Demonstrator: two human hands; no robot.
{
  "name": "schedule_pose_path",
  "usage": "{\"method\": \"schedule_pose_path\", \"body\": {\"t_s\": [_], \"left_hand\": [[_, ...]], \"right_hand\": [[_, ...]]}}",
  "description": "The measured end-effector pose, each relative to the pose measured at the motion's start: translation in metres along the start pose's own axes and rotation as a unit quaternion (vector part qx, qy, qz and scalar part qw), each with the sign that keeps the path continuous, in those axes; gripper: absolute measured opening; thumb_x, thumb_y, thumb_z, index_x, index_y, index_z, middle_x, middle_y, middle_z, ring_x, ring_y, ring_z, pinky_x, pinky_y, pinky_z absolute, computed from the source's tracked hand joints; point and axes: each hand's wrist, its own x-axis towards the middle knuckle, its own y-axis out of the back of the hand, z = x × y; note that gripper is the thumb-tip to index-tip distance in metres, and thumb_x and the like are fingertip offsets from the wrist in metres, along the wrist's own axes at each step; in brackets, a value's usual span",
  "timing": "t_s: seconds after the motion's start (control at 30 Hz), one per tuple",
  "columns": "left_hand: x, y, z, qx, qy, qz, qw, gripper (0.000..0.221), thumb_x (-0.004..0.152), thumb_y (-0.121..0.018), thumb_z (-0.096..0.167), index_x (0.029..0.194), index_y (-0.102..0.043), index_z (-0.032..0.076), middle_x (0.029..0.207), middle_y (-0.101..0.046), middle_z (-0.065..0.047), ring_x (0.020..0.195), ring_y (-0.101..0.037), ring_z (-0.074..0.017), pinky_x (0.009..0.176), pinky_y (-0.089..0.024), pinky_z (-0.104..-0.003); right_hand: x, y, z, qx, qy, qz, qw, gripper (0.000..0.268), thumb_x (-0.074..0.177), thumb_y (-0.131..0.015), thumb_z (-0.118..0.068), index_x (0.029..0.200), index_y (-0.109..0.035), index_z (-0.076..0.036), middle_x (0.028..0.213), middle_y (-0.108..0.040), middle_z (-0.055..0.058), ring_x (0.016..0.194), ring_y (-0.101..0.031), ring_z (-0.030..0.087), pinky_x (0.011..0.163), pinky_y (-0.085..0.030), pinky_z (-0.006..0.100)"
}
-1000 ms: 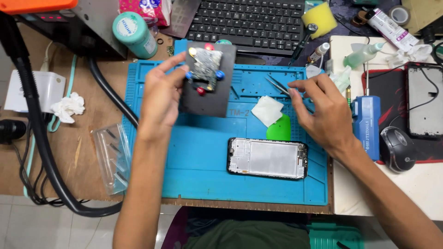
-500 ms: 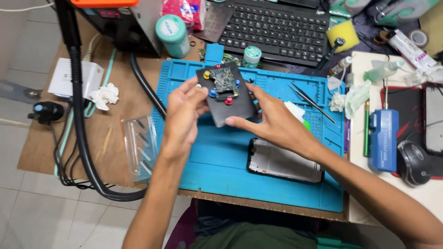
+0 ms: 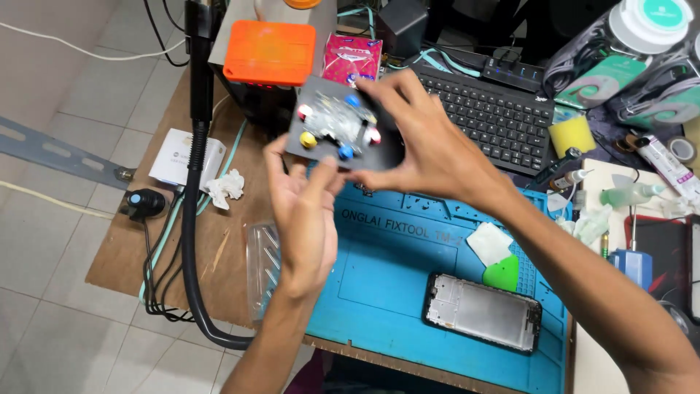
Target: Applying adhesive to the frame of a mobile phone in preparation for screen replacement.
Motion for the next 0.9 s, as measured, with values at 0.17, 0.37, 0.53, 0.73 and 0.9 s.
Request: {"method": "schedule_pose_path", "body": {"t_s": [0.17,0.37,0.53,0.73,0.9], "left_hand": [[0.036,-0.001,0.030,-0.054,-0.068,0.020,0.996,0.045,0.092,-0.057,-0.005,0.133,-0.047,0.008,0.109,-0.061,-0.017,0.097,-0.063,-0.0243,0.089,-0.059,-0.040],[0.062,-0.001,0.050,-0.096,-0.091,0.029,0.991,0.039,0.083,-0.059,-0.005,0.121,-0.054,0.003,0.078,-0.053,-0.001,0.086,-0.061,-0.0164,0.098,-0.055,-0.035],[0.075,0.006,0.046,-0.032,-0.103,0.101,0.989,0.041,0.085,-0.056,0.003,0.125,-0.064,0.004,0.107,-0.061,-0.005,0.099,-0.060,-0.0129,0.097,-0.049,-0.029],[0.071,-0.003,0.047,-0.066,-0.130,0.035,0.989,0.036,0.083,-0.054,-0.006,0.118,-0.060,0.003,0.106,-0.058,-0.006,0.093,-0.056,-0.0121,0.091,-0.047,-0.023],[0.072,-0.001,0.039,-0.072,-0.114,0.051,0.990,0.030,0.082,-0.057,-0.002,0.111,-0.059,0.008,0.107,-0.052,-0.003,0.097,-0.052,-0.0123,0.096,-0.045,-0.025]], "right_hand": [[0.069,0.001,0.007,0.012,0.109,0.020,0.994,0.101,0.080,-0.088,-0.045,0.155,-0.031,-0.009,0.146,-0.051,0.014,0.138,-0.052,0.027,0.108,-0.033,0.046],[0.120,-0.014,0.014,0.001,0.145,0.029,0.989,0.091,0.080,-0.085,-0.045,0.146,-0.033,-0.010,0.136,-0.059,0.013,0.131,-0.058,0.029,0.107,-0.031,0.050],[0.131,-0.017,0.014,-0.015,0.150,0.017,0.988,0.084,0.077,-0.083,-0.045,0.137,-0.034,-0.013,0.132,-0.058,0.013,0.128,-0.057,0.030,0.106,-0.028,0.046],[0.132,-0.021,0.017,-0.024,0.141,0.020,0.989,0.093,0.083,-0.083,-0.045,0.151,-0.027,-0.015,0.137,-0.058,0.011,0.128,-0.058,0.027,0.103,-0.031,0.044],[0.113,-0.021,0.019,-0.054,0.130,0.024,0.990,0.092,0.097,-0.071,-0.063,0.158,-0.022,-0.015,0.155,-0.048,0.012,0.142,-0.048,0.029,0.114,-0.027,0.051]]}}
